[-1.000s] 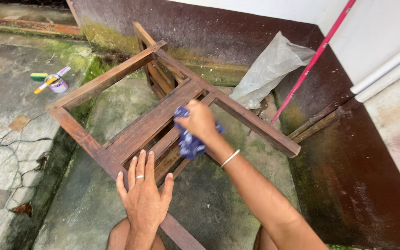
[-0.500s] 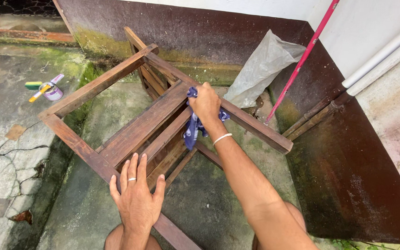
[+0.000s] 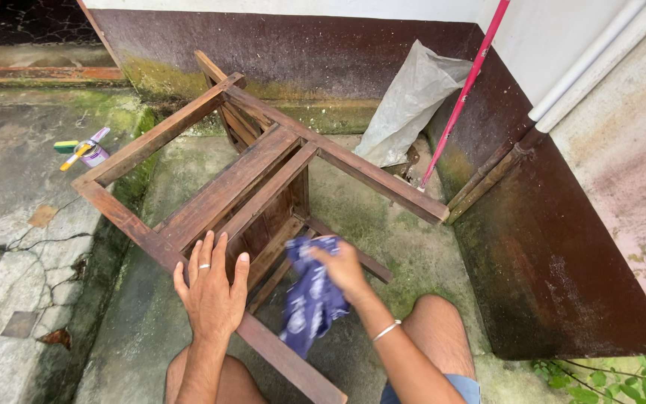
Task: The person wipes down a wooden chair by hand with a blue patterned cloth, cleaning the slats, seat bottom, and legs.
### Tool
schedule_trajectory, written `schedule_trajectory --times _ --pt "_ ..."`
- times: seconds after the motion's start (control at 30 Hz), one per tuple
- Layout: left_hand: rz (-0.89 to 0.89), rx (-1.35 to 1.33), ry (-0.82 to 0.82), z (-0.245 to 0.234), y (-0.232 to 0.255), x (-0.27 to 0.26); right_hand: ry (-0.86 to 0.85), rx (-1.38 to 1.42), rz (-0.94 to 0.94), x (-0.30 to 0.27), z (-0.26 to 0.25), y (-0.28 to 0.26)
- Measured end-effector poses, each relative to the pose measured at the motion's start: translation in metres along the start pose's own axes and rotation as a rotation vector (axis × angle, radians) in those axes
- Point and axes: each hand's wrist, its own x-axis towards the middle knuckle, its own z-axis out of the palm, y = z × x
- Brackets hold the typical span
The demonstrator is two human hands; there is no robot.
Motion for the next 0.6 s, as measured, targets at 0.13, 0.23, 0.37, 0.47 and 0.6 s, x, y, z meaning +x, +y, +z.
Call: schedule_trajectory --times 0.13,0.23,0.37,0.47,0.6 --pt "0.129 -0.133 -0.055 -0.014 0.000 -0.003 0.233 0.509 -0.017 0.026 -0.094 0.016" --pt "0.300 -0.234 -0.357 -0.042 -0.010 -0.003 0.217 0.627 -0.136 0.057 -0.142 0.003" --pt "0.527 -0.105 -0.613 -0.075 0.001 -0.024 0.077 0.635 -0.070 0.063 -0.154 -0.010" --pt "0.801 0.133 -0.506 -0.062 0.019 -0.034 0.123 0.641 -0.010 0.065 -0.136 -0.024" --pt "1.100 0.155 -0.446 -0.043 0.017 -0.030 0.004 0.731 -0.110 0.051 -0.119 -0.052"
